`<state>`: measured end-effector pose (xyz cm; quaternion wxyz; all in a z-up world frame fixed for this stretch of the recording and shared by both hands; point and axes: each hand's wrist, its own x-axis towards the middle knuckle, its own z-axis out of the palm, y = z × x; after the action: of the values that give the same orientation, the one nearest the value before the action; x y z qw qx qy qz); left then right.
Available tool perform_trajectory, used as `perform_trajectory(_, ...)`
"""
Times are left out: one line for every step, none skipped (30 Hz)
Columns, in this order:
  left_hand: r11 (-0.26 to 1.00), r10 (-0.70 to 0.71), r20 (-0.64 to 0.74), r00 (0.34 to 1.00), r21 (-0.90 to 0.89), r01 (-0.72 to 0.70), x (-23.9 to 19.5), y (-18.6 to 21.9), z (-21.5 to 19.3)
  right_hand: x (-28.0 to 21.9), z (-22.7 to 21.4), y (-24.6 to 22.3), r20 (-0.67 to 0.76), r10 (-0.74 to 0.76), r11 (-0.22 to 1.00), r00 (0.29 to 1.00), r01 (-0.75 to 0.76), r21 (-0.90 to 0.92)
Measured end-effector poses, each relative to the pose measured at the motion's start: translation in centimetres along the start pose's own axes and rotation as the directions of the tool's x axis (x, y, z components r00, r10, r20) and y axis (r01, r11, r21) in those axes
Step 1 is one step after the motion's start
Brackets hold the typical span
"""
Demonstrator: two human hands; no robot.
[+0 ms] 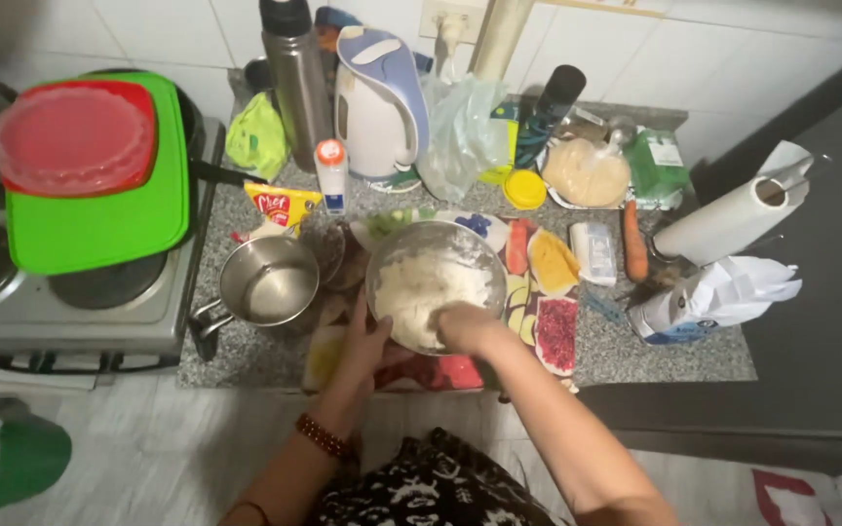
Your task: Mixing flour and liquid in a bowl by hand to prepare dough on a kitchen counter
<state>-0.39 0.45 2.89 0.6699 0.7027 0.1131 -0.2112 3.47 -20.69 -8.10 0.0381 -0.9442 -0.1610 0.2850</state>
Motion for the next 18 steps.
perform_trajectory(1.000, -0.024, -0.008, 1.000, 0.007, 0.024, -1.1, 1.6, 0.1, -1.9, -4.0, -1.3, 0.029, 0.025, 0.998, 0.999, -0.027, 0.049)
perform_trajectory(0.999, -0.047, -0.017, 0.999, 0.013, 0.048, -2.3, 3.2, 0.2, -3.8, -8.1, -2.7, 0.059, 0.049, 0.994, 0.997, -0.055, 0.097)
perform_trajectory(0.999, -0.043, -0.019, 0.999, 0.006, 0.043, -0.5, 0.9, 0.0, -5.2, -9.9, -3.7, 0.057, 0.048, 0.995, 0.997, -0.053, 0.089)
perform_trajectory(0.999, -0.016, -0.026, 1.000, 0.045, 0.018, 1.3, -1.4, -0.1, -6.6, -11.6, -4.8, 0.067, 0.121, 0.988, 0.990, -0.127, 0.089)
perform_trajectory(0.997, 0.018, -0.038, 0.999, 0.080, -0.015, 3.6, -3.4, -0.2, -7.6, -13.9, -5.7, 0.070, 0.190, 0.977, 0.979, -0.196, 0.081)
perform_trajectory(0.997, 0.030, -0.046, 0.998, 0.069, -0.027, 4.3, -3.9, 0.2, -8.3, -15.2, -6.3, 0.061, 0.186, 0.980, 0.981, -0.190, 0.066)
perform_trajectory(0.995, 0.093, -0.062, 0.994, 0.047, -0.091, 4.6, -4.7, 0.3, -9.2, -16.0, -7.2, 0.115, 0.158, 0.986, 0.981, -0.163, 0.034)
perform_trajectory(0.988, 0.156, -0.079, 0.985, 0.027, -0.154, 4.9, -5.5, 0.4, -10.1, -16.7, -8.0, 0.169, 0.132, 0.991, 0.977, -0.135, 0.004)
perform_trajectory(0.988, 0.156, -0.074, 0.985, 0.030, -0.154, 5.0, -6.2, 0.4, -7.6, -13.1, -6.7, 0.169, 0.134, 0.990, 0.976, -0.138, 0.009)
perform_trajectory(0.986, 0.150, -0.063, 0.987, 0.082, -0.145, 5.2, -6.9, 0.5, -5.1, -9.5, -5.5, 0.175, 0.121, 0.987, 0.977, -0.137, 0.085)
perform_trajectory(0.980, 0.163, -0.058, 0.985, 0.128, -0.154, 6.2, -6.9, 0.6, -2.0, -6.8, -3.8, 0.163, 0.107, 0.980, 0.981, -0.131, 0.147)
perform_trajectory(0.977, 0.181, -0.061, 0.982, 0.125, -0.172, 5.7, -6.0, 0.7, -1.4, -6.5, -3.2, 0.147, 0.109, 0.982, 0.983, -0.129, 0.139)
perform_trajectory(0.880, 0.254, -0.125, 0.959, 0.442, -0.175, 4.7, -5.5, 0.6, -0.9, -5.7, -2.9, 0.127, 0.159, 0.974, 0.979, -0.177, 0.141)
perform_trajectory(0.692, 0.341, -0.162, 0.926, 0.710, -0.130, 3.7, -5.0, 0.5, -0.4, -4.9, -2.7, 0.108, 0.209, 0.964, 0.972, -0.223, 0.144)
perform_trajectory(0.693, 0.340, -0.163, 0.926, 0.709, -0.130, 2.6, -3.6, 0.9, -1.0, -6.1, -2.9, 0.109, 0.209, 0.964, 0.972, -0.223, 0.143)
perform_trajectory(0.511, 0.588, -0.180, 0.788, 0.838, -0.190, 1.5, -2.2, 1.3, -1.5, -7.4, -3.1, 0.068, 0.315, 0.930, 0.946, -0.323, 0.175)
perform_trajectory(0.301, 0.791, -0.136, 0.596, 0.935, -0.187, 0.3, -0.9, 1.7, -2.2, -8.4, -3.3, 0.033, 0.421, 0.883, 0.907, -0.418, 0.213)
perform_trajectory(0.301, 0.790, -0.134, 0.598, 0.935, -0.188, 3.5, -3.6, 2.2, -3.5, -10.1, -4.5, 0.036, 0.422, 0.882, 0.906, -0.420, 0.213)
